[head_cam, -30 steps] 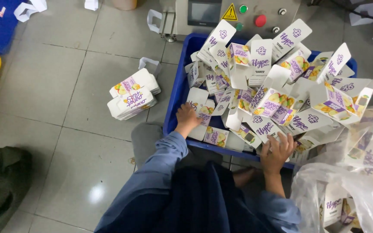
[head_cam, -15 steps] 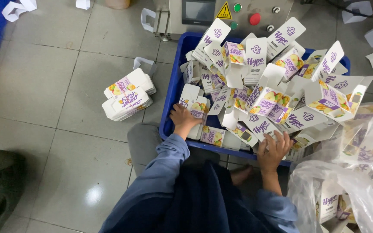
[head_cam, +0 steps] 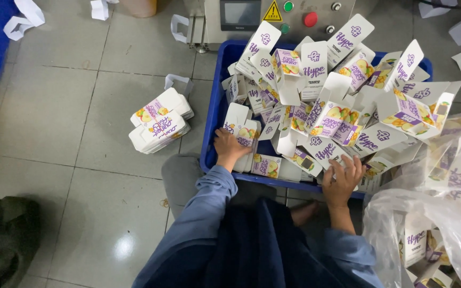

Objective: Folding flat-packed juice box templates into their final 3D shape and stacking them.

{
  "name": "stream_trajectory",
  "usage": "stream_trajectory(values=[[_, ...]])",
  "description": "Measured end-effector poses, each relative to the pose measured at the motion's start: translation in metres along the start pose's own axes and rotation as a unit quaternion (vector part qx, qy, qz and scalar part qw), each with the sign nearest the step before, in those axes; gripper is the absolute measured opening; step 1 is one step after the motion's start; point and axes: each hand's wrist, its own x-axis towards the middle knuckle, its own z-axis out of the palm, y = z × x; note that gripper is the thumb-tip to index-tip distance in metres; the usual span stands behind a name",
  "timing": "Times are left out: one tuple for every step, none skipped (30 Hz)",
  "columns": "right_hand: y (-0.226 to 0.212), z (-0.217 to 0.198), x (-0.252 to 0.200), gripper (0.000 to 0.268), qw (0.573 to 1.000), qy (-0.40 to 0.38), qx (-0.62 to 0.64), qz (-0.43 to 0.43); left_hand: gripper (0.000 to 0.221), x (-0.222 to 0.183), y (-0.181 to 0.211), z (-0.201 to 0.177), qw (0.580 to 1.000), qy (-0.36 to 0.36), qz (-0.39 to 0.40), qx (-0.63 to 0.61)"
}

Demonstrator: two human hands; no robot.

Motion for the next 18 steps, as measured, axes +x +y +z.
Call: stream_trajectory(values=[[0.000, 0.000, 0.000, 0.022, 1.000, -0.001, -0.005, 0.001, 0.135, 0.001, 0.001, 0.001, 1.000, -0.018, -0.006, -0.016], [0.001, 0.001, -0.001, 0.022, 1.000, -0.002, -0.009, 0.002, 0.136, 0.002, 0.002, 0.002, 0.999, -0.037, -0.013, -0.031], [0.000, -0.001, 0.000, 0.022, 1.000, -0.003, -0.010, 0.002, 0.136, 0.000, 0.003, 0.001, 0.999, -0.038, -0.013, -0.031], [-0.001, -0.001, 0.002, 0.022, 1.000, -0.002, -0.004, 0.000, 0.135, -0.002, 0.004, -0.001, 0.999, -0.027, -0.004, -0.032], [-0.002, -0.002, 0.003, 0.022, 1.000, -0.001, 0.002, -0.002, 0.135, -0.003, 0.005, -0.003, 0.999, -0.017, 0.004, -0.033], [0.000, 0.000, 0.001, 0.022, 1.000, -0.001, 0.002, -0.002, 0.135, -0.004, 0.004, -0.002, 0.999, -0.017, 0.004, -0.032], [0.002, 0.002, -0.001, 0.022, 1.000, -0.003, 0.001, -0.002, 0.133, -0.005, 0.003, -0.002, 0.999, -0.015, 0.003, -0.028], [0.005, 0.003, -0.004, 0.021, 1.000, -0.005, 0.000, -0.002, 0.132, -0.006, 0.003, -0.001, 1.000, -0.013, 0.002, -0.024], [0.005, 0.002, -0.004, 0.021, 1.000, -0.005, 0.000, -0.002, 0.132, -0.008, 0.004, -0.003, 1.000, -0.013, 0.003, -0.024], [0.004, 0.002, -0.004, 0.021, 1.000, -0.007, 0.001, 0.002, 0.133, -0.009, 0.006, -0.004, 1.000, -0.008, -0.003, -0.024], [0.003, 0.001, -0.003, 0.021, 1.000, -0.009, 0.002, 0.005, 0.134, -0.010, 0.007, -0.006, 1.000, -0.004, -0.009, -0.023], [0.002, 0.000, -0.002, 0.021, 1.000, -0.008, 0.002, 0.004, 0.134, -0.010, 0.007, -0.007, 1.000, -0.003, -0.010, -0.024], [0.002, -0.001, -0.001, 0.020, 1.000, -0.011, -0.001, 0.004, 0.137, -0.011, 0.007, -0.007, 1.000, 0.005, -0.008, -0.012], [0.001, -0.001, -0.001, 0.020, 1.000, -0.013, -0.003, 0.003, 0.140, -0.011, 0.007, -0.008, 1.000, 0.013, -0.006, 0.000], [0.000, -0.001, 0.000, 0.020, 1.000, -0.012, -0.002, 0.001, 0.140, -0.012, 0.007, -0.008, 1.000, 0.015, -0.007, -0.001], [-0.001, -0.001, 0.001, 0.021, 1.000, -0.008, 0.004, 0.003, 0.140, -0.012, 0.006, -0.008, 1.000, 0.013, -0.010, -0.017], [-0.001, -0.001, 0.002, 0.021, 1.000, -0.005, 0.010, 0.004, 0.141, -0.012, 0.006, -0.008, 0.999, 0.011, -0.013, -0.034], [-0.002, -0.002, 0.003, 0.021, 1.000, -0.004, 0.010, 0.003, 0.141, -0.013, 0.008, -0.011, 0.999, 0.012, -0.014, -0.035]])
